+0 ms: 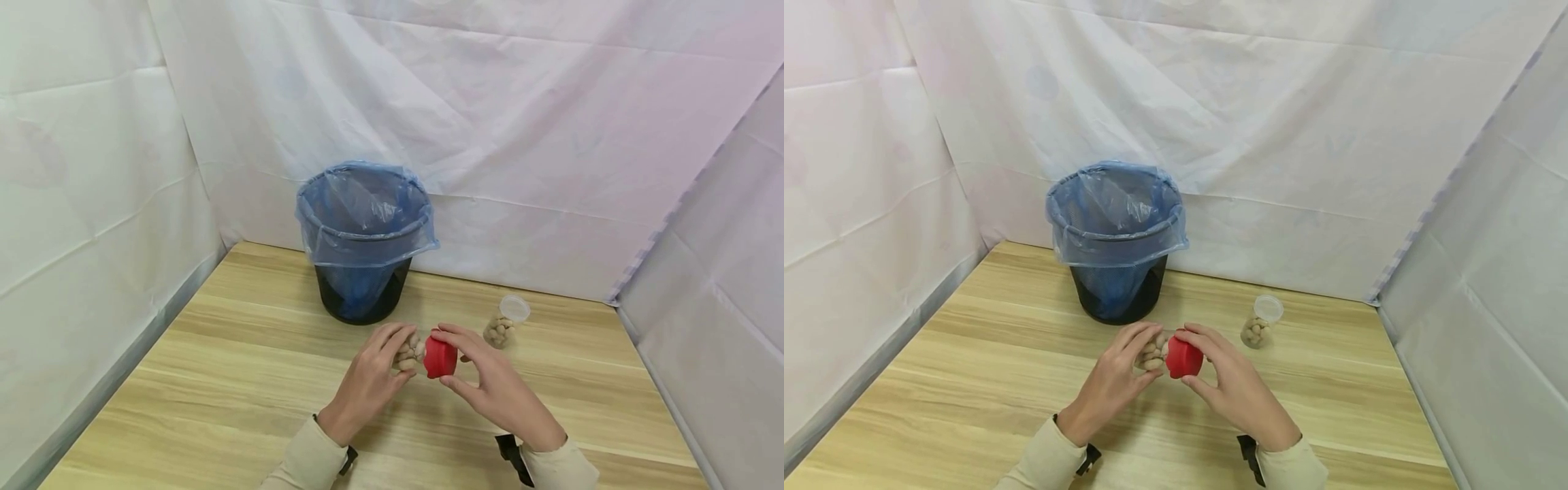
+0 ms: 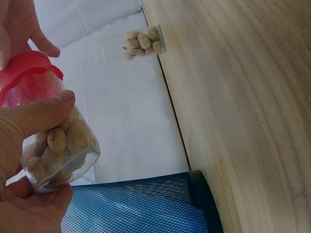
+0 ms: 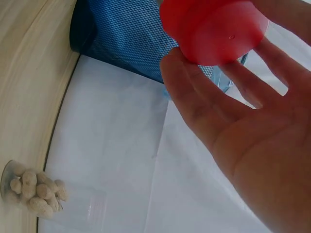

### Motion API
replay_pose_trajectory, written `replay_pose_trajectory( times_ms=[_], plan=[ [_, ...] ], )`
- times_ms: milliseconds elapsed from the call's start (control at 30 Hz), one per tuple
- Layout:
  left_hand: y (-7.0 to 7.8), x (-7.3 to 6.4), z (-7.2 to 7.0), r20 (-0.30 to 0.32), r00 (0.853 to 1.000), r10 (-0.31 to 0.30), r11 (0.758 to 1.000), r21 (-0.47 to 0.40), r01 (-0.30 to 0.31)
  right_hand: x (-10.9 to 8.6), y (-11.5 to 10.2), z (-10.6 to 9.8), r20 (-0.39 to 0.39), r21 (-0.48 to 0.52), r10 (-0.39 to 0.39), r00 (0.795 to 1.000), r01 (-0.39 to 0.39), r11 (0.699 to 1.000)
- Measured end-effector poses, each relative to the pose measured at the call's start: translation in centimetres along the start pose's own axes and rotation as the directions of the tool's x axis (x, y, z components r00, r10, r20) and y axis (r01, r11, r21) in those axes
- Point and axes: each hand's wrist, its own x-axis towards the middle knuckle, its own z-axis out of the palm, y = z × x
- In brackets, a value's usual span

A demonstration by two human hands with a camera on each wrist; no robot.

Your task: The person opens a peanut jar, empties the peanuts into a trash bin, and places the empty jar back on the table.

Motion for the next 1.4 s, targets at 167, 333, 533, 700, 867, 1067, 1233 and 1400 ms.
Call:
replay_pose_trajectory(
  times_ms=[167, 333, 533, 700, 867, 1067, 1233, 1400],
  plan=[
    [0.2, 0.2, -0.1, 0.014, 1.000, -0.009, 1.000, 0.001, 0.009, 0.0, -0.1, 0.1, -0.038, 0.013, 0.065, 0.997, -0.065, 0.998],
    [0.4, 0.3, -0.1, 0.006, 1.000, -0.005, 1.000, -0.013, 0.005, 0.0, -0.2, 0.5, 0.000, 0.133, 0.206, 0.979, -0.204, 0.970],
    [0.4, 0.2, 0.0, -0.003, 1.000, 0.012, 1.000, -0.012, -0.012, 0.3, -0.3, 0.6, 0.097, 0.177, 0.318, 0.943, -0.331, 0.927],
    [0.4, 0.1, 0.0, -0.002, 1.000, 0.012, 1.000, -0.009, -0.013, 0.1, -0.2, 0.3, 0.069, 0.150, 0.261, 0.963, -0.269, 0.951],
    [0.3, 0.1, 0.0, 0.003, 1.000, -0.014, 1.000, -0.023, 0.014, -0.2, -0.1, 0.2, -0.020, 0.081, 0.106, 0.994, -0.104, 0.991],
    [0.0, 0.2, -0.2, -0.010, 0.999, -0.053, 0.998, -0.025, 0.053, -0.3, 0.2, -0.2, -0.110, 0.032, -0.009, 0.994, 0.012, 0.999],
    [0.0, 0.3, -0.3, -0.034, 0.992, -0.118, 0.993, -0.017, 0.117, -0.4, 0.8, -1.0, -0.147, 0.051, 0.053, 0.988, -0.046, 0.998],
    [-0.1, 0.2, -0.7, -0.014, 0.971, -0.240, 0.969, -0.063, 0.239, -0.5, 2.1, -1.8, -0.115, 0.022, 0.227, 0.967, -0.226, 0.974]
  ],
)
